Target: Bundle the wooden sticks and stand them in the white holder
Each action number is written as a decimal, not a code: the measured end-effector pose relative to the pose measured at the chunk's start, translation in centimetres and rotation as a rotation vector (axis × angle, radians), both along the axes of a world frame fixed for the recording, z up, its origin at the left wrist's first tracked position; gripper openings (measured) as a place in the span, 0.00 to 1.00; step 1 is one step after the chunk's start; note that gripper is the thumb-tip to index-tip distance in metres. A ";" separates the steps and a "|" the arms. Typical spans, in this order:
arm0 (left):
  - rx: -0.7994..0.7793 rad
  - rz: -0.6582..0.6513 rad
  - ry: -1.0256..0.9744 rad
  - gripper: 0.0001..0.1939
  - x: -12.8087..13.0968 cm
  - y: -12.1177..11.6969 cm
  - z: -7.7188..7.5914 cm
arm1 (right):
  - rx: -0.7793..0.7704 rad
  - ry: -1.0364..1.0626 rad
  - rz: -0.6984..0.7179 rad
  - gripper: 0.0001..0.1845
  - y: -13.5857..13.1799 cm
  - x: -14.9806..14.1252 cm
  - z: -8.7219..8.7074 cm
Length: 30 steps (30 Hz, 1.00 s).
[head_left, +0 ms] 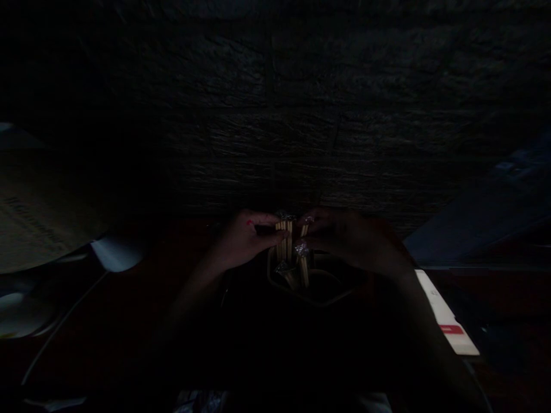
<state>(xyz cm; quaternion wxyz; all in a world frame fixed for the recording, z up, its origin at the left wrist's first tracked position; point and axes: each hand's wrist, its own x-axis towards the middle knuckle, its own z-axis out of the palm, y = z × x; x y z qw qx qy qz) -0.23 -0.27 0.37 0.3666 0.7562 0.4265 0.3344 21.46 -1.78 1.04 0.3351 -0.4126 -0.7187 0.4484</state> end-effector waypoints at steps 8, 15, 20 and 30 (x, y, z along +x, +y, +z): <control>-0.019 -0.065 0.006 0.10 0.3 0.3 -0.5 | 0.133 -0.185 0.041 0.09 0.4 -0.3 -1.0; -0.021 -0.102 -0.028 0.11 0.4 0.3 -0.7 | 0.219 -0.240 0.024 0.13 0.1 -0.4 -0.6; -0.026 -0.096 -0.004 0.10 0.4 0.3 -0.7 | 0.302 -0.312 -0.038 0.15 0.2 -0.8 -0.3; -0.050 -0.144 -0.020 0.14 0.4 0.4 -0.7 | 0.223 -0.260 -0.095 0.14 -0.1 -0.5 0.1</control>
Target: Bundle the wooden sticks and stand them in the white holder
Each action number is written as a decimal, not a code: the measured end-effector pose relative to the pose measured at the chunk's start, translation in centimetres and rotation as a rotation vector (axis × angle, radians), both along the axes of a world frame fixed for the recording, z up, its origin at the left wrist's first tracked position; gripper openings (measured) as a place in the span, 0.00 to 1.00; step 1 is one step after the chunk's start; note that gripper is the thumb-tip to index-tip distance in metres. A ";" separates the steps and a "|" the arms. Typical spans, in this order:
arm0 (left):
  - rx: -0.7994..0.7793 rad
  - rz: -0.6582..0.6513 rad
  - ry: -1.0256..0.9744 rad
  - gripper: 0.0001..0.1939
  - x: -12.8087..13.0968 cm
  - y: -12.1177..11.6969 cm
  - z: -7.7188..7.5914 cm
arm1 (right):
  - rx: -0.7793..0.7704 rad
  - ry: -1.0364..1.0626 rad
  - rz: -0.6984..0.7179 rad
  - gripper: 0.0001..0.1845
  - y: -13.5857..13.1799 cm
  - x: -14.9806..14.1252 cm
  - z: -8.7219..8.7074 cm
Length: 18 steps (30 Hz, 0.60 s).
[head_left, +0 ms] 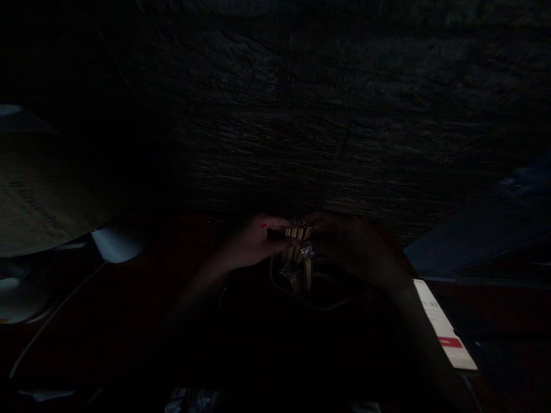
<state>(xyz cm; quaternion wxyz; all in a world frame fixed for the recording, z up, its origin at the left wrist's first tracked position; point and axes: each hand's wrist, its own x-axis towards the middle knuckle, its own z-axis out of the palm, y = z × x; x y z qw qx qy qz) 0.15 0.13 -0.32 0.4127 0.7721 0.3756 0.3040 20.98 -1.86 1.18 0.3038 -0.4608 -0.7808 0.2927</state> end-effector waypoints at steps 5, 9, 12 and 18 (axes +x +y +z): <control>-0.038 -0.025 -0.043 0.14 0.1 0.0 0.1 | -0.007 -0.010 -0.033 0.12 -0.1 0.2 0.1; -0.023 -0.048 -0.035 0.12 0.0 0.1 0.0 | 0.027 -0.048 -0.038 0.05 -0.2 0.2 0.3; -0.007 -0.054 -0.014 0.10 -0.1 0.1 -0.1 | 0.038 -0.071 -0.047 0.05 -0.4 0.2 0.6; -0.011 -0.058 -0.027 0.09 0.1 0.1 -0.1 | -0.021 -0.003 -0.082 0.14 -0.4 0.1 0.7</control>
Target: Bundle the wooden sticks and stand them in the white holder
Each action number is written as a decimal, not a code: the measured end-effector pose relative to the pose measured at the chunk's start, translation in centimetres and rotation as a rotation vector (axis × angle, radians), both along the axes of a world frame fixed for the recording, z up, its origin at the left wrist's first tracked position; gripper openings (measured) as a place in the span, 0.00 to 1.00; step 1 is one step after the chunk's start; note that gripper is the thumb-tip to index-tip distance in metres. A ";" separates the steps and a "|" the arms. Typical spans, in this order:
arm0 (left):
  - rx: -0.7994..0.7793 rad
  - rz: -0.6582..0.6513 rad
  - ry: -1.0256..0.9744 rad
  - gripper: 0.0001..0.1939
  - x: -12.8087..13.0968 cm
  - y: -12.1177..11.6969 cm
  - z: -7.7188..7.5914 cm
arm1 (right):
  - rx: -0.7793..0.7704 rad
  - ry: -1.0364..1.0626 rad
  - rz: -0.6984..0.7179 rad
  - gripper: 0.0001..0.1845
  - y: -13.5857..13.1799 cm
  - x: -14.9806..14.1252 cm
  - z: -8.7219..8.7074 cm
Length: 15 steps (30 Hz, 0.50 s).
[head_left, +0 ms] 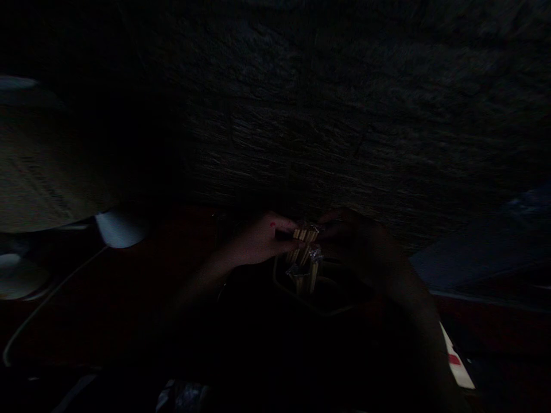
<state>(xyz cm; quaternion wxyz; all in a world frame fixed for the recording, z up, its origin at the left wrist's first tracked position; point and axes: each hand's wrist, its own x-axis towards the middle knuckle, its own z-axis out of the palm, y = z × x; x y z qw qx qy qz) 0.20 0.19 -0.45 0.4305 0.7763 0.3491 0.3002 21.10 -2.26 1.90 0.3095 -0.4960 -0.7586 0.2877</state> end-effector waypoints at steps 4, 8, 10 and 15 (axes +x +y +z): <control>0.022 0.006 -0.005 0.09 0.2 0.0 0.0 | -0.004 0.014 0.006 0.12 0.2 -0.2 -0.2; 0.031 0.001 0.000 0.09 0.2 0.0 -0.1 | -0.029 0.057 0.043 0.09 0.4 -0.1 -0.6; 0.028 -0.005 -0.001 0.09 0.1 0.0 -0.2 | -0.032 0.074 0.055 0.08 0.5 0.1 -0.8; 0.043 0.023 0.028 0.11 -0.3 0.0 -0.1 | -0.015 0.112 0.087 0.06 0.4 0.5 -0.6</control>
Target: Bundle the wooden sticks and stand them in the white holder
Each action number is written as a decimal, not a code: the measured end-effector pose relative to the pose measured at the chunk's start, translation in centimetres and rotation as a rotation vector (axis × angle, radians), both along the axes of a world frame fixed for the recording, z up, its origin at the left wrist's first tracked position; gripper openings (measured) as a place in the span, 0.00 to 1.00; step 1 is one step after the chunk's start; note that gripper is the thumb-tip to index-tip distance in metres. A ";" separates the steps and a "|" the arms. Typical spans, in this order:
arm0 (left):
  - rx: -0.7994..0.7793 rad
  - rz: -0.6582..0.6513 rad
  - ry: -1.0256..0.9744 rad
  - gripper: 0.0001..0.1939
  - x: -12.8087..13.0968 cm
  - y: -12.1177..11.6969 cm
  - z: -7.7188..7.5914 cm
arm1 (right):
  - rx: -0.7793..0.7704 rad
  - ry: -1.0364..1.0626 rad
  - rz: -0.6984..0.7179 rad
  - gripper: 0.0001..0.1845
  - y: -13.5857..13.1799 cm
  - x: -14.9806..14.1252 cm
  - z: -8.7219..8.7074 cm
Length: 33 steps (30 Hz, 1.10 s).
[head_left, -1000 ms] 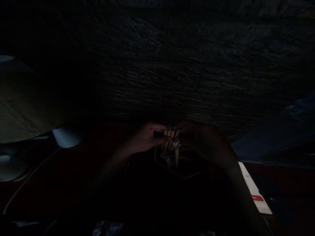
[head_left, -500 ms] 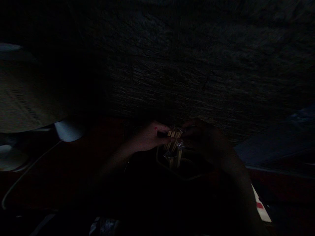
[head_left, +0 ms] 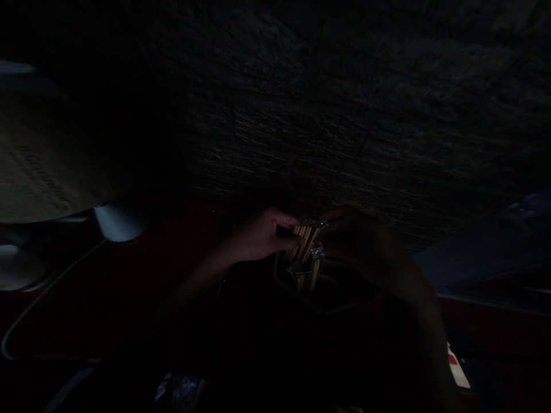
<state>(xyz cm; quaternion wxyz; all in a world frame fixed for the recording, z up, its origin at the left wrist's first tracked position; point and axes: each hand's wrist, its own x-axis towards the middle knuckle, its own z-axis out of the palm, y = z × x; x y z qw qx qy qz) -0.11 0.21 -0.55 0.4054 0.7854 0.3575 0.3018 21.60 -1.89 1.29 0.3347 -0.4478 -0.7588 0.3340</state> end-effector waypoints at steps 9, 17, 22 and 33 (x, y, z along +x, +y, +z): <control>-0.019 -0.005 0.016 0.10 0.0 0.2 0.1 | -0.060 -0.007 0.013 0.11 -0.1 -0.1 0.0; -0.015 -0.051 0.000 0.10 0.0 0.2 0.0 | -0.053 -0.234 0.020 0.08 -0.3 -0.8 1.4; -0.044 -0.040 -0.012 0.09 -0.2 0.2 0.2 | -0.063 -0.235 0.007 0.08 -0.3 -0.9 1.5; -0.033 -0.040 0.015 0.08 -0.1 0.1 0.2 | -0.117 -0.137 -0.036 0.06 -0.5 0.5 1.3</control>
